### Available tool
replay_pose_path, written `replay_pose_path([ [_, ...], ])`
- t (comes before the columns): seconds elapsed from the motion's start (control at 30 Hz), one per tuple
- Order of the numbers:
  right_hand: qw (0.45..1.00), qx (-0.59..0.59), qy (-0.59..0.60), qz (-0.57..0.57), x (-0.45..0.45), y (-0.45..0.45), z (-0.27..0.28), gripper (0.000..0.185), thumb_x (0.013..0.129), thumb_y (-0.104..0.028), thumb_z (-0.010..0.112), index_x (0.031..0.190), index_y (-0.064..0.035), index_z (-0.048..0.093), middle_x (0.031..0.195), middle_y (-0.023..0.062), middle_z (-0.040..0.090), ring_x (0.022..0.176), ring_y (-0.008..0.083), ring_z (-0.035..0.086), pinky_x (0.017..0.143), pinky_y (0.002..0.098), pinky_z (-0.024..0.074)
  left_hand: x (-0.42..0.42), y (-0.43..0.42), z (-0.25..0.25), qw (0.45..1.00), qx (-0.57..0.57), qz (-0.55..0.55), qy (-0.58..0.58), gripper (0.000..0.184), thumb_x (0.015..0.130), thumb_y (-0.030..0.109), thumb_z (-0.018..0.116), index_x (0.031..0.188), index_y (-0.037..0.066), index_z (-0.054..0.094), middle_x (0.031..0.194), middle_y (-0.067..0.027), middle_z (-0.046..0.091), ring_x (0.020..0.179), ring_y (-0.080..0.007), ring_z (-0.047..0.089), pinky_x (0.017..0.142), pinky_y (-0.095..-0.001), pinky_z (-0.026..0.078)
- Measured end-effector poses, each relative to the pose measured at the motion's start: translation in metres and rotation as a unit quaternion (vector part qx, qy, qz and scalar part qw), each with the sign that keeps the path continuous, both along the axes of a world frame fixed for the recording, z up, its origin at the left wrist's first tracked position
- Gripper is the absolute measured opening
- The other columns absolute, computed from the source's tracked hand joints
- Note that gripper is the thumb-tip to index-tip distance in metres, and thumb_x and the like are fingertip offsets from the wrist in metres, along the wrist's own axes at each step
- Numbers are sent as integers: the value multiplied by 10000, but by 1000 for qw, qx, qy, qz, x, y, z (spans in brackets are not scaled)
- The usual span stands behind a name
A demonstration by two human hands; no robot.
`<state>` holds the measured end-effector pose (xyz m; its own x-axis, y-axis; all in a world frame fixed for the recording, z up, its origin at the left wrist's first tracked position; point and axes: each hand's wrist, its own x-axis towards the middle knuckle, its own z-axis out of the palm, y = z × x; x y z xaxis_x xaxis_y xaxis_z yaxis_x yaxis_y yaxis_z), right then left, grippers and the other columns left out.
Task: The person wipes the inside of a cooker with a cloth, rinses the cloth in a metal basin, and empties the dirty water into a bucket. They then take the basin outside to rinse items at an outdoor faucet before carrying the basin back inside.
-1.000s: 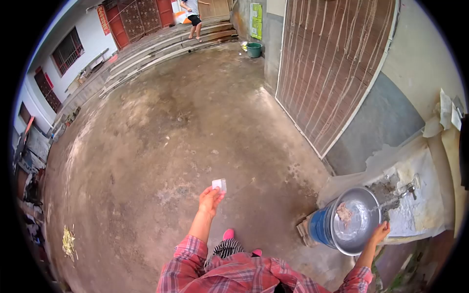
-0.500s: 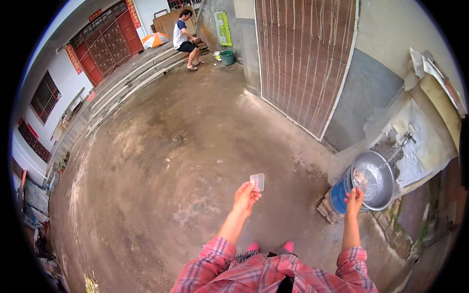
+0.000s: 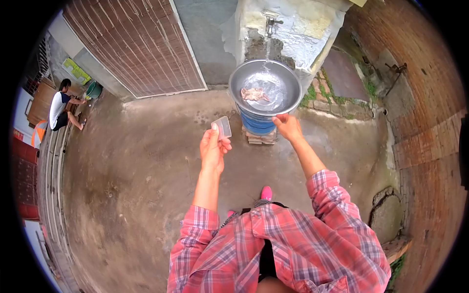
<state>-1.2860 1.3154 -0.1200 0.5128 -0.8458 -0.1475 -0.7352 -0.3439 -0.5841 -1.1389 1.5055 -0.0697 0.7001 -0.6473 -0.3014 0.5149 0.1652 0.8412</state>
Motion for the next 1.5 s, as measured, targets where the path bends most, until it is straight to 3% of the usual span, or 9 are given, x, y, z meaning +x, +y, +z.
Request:
replay_pose_path([
  [0.07,927,173,-332,19,-16,3,-7,360,920,-287,475,1163,-26,528,1029,98,617,894,170,600,748,281,471,-18,-38,0,999,8,-50,-4,270,872,309,573,947,76,457,743,-94,612,615,-147,611,507,-207,466],
  [0.2,870,330,-367,2,-32,-8,18,381,937,-304,438,1183,-25,522,1059,79,597,903,140,584,783,270,454,-48,-99,-6,993,16,-114,-11,283,863,185,592,1038,43,421,888,-153,629,744,-200,637,646,-247,510],
  [0.3,854,326,-404,-2,-28,-27,23,390,929,-327,458,1179,-36,534,1056,59,602,878,123,577,760,253,459,-61,-132,-11,991,13,-131,-29,274,865,121,576,1088,36,441,926,-136,633,760,-185,635,669,-250,509],
  [0.43,836,306,-456,-8,-13,-53,20,325,890,-184,551,1155,3,538,988,83,622,839,109,577,742,242,469,-58,-164,-18,986,18,-154,-66,283,853,74,575,1116,30,478,953,-106,635,768,-160,631,685,-249,507],
  [0.63,838,294,-457,-50,24,-89,5,173,857,-115,587,951,30,603,809,82,645,703,101,594,631,225,486,-30,-198,-29,981,39,-171,-86,209,889,164,543,1053,34,540,818,-60,632,666,-113,601,593,-225,476],
  [0.73,848,290,-431,-102,45,-91,6,162,847,-181,618,884,-23,611,725,20,629,633,59,561,571,202,443,-10,-212,-41,975,106,-182,-74,271,921,310,482,956,49,550,603,-20,545,477,-97,521,431,-205,397],
  [1.0,892,274,-338,-124,92,-90,-17,209,851,-217,616,790,-18,627,696,23,631,613,69,567,548,203,439,74,-236,-61,950,195,-241,-40,391,923,430,418,906,67,562,511,-15,500,400,-89,460,368,-214,346],
  [1.13,901,255,-321,-145,111,-107,-16,231,858,-229,604,822,-3,634,717,37,642,630,74,574,576,210,444,130,-239,-76,970,114,-216,12,442,920,424,424,1008,-4,485,822,-188,632,693,-238,645,615,-269,517],
  [1.5,910,91,-367,-169,169,-190,50,188,867,-156,583,932,18,607,807,71,640,709,105,592,653,232,474,189,-277,-59,968,48,-238,64,305,947,242,416,1087,-29,440,959,-220,594,829,-280,635,742,-325,537],
])
